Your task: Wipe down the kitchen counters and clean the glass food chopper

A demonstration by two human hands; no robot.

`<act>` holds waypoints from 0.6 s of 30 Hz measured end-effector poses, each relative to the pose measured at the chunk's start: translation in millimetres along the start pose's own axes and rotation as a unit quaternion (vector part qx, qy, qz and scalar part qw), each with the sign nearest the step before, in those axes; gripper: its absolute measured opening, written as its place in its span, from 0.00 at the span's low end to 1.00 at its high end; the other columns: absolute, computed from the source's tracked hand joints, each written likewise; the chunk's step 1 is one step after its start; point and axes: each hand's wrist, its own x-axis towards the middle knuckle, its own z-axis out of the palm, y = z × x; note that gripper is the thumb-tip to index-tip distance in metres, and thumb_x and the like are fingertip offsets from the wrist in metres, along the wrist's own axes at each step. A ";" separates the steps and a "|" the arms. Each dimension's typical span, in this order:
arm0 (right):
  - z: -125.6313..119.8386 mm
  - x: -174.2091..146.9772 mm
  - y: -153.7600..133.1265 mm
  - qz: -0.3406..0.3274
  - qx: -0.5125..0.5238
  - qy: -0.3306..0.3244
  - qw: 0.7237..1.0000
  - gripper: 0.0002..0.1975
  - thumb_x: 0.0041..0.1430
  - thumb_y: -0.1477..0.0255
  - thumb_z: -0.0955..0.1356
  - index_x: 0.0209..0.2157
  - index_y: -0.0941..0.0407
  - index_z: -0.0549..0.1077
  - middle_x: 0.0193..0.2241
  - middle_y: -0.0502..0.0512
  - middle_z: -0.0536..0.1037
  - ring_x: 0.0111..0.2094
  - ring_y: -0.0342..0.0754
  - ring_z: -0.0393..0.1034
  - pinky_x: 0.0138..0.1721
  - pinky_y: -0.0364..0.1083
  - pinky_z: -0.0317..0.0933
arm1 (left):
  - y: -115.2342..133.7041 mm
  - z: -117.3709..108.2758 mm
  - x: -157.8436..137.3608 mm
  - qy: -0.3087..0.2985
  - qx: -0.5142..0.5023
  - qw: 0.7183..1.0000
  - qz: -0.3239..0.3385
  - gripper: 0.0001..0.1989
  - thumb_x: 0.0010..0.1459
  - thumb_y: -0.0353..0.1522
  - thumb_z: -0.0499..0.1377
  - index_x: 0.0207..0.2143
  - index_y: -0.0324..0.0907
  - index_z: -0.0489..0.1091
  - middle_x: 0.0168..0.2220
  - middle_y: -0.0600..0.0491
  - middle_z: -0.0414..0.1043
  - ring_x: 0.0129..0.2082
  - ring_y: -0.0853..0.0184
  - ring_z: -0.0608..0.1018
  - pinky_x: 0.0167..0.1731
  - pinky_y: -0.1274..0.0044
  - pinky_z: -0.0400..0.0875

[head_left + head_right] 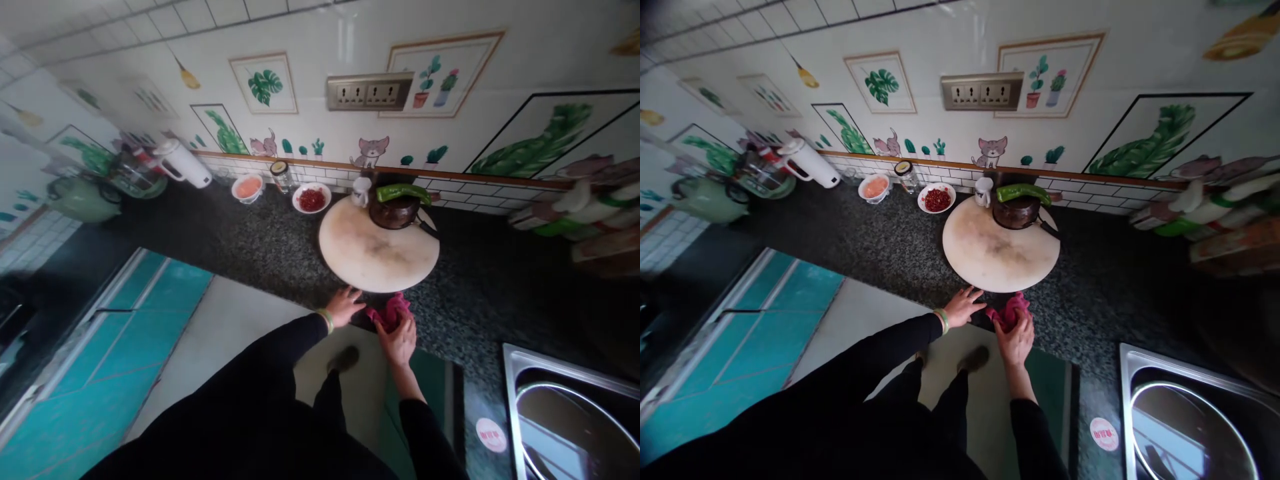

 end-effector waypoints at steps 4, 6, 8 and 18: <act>26.4 3.2 -13.5 0.041 -0.045 0.060 0.996 0.35 0.64 0.52 0.65 0.62 0.63 0.69 0.63 0.78 0.66 0.64 0.72 0.62 0.59 0.68 0.63 | -50.8 -13.3 -36.0 0.067 -0.077 0.995 -0.014 0.33 0.59 0.30 0.67 0.67 0.47 0.65 0.73 0.42 0.54 0.73 0.52 0.59 0.70 0.57 0.56; 44.0 -8.3 -31.9 0.058 -0.047 0.065 0.995 0.24 0.67 0.61 0.62 0.57 0.60 0.74 0.64 0.74 0.66 0.64 0.68 0.64 0.59 0.67 0.64 | -95.0 -33.1 -67.5 0.107 -0.067 0.989 -0.082 0.35 0.59 0.32 0.67 0.68 0.47 0.64 0.74 0.43 0.52 0.75 0.50 0.53 0.71 0.55 0.50; 63.2 -24.8 -59.9 0.065 -0.037 0.063 0.995 0.21 0.67 0.67 0.60 0.54 0.57 0.77 0.64 0.70 0.66 0.64 0.65 0.65 0.59 0.65 0.65 | -148.2 -58.4 -103.6 0.117 -0.034 0.974 -0.192 0.42 0.56 0.37 0.71 0.70 0.45 0.60 0.76 0.40 0.46 0.75 0.41 0.48 0.70 0.50 0.48; 229.6 -22.8 -285.6 -0.130 0.112 -0.154 0.973 0.18 0.67 0.77 0.60 0.49 0.54 0.79 0.61 0.62 0.73 0.67 0.56 0.60 0.65 0.61 0.60 | -322.8 -109.6 -198.1 -0.057 -0.021 0.917 -0.394 0.60 0.50 0.46 0.72 0.76 0.56 0.40 0.78 0.44 0.24 0.74 0.28 0.42 0.61 0.41 0.60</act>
